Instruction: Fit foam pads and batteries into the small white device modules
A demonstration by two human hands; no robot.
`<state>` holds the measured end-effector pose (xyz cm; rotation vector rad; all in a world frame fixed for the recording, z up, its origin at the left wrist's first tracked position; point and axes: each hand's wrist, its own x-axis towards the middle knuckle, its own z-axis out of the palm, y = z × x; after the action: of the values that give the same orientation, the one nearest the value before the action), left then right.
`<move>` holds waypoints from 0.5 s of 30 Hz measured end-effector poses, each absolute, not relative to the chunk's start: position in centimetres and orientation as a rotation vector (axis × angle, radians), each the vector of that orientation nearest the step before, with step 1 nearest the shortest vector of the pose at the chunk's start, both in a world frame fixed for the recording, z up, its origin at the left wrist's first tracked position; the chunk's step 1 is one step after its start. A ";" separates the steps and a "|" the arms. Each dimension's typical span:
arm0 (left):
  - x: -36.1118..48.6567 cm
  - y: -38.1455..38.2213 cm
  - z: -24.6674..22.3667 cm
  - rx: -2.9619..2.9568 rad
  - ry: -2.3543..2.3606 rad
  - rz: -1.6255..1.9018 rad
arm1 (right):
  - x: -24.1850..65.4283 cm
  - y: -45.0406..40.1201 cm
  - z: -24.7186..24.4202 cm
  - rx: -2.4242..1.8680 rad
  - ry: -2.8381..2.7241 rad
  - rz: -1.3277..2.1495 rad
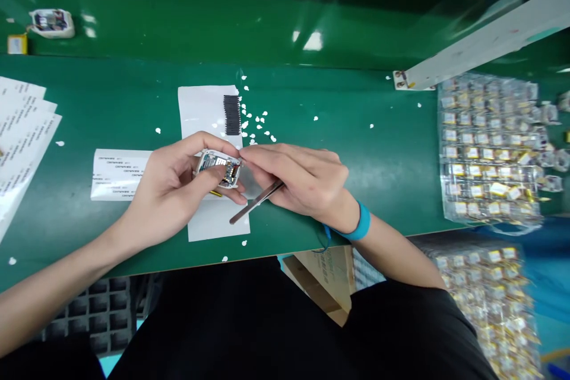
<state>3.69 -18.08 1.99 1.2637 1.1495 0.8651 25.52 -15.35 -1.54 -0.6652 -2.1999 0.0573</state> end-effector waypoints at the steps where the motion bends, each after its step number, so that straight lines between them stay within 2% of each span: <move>1: 3.7 -18.1 2.0 1.264 1.145 0.865 | 25.6 -15.4 -1.6 -0.665 -2.215 0.048; 15: 4.0 -18.3 2.1 1.222 1.137 0.863 | 25.6 -15.4 -1.7 -0.735 -2.244 0.100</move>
<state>3.96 -18.25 2.13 1.2215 1.1365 0.8627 25.58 -15.41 -1.67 -0.7351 -2.2442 0.0995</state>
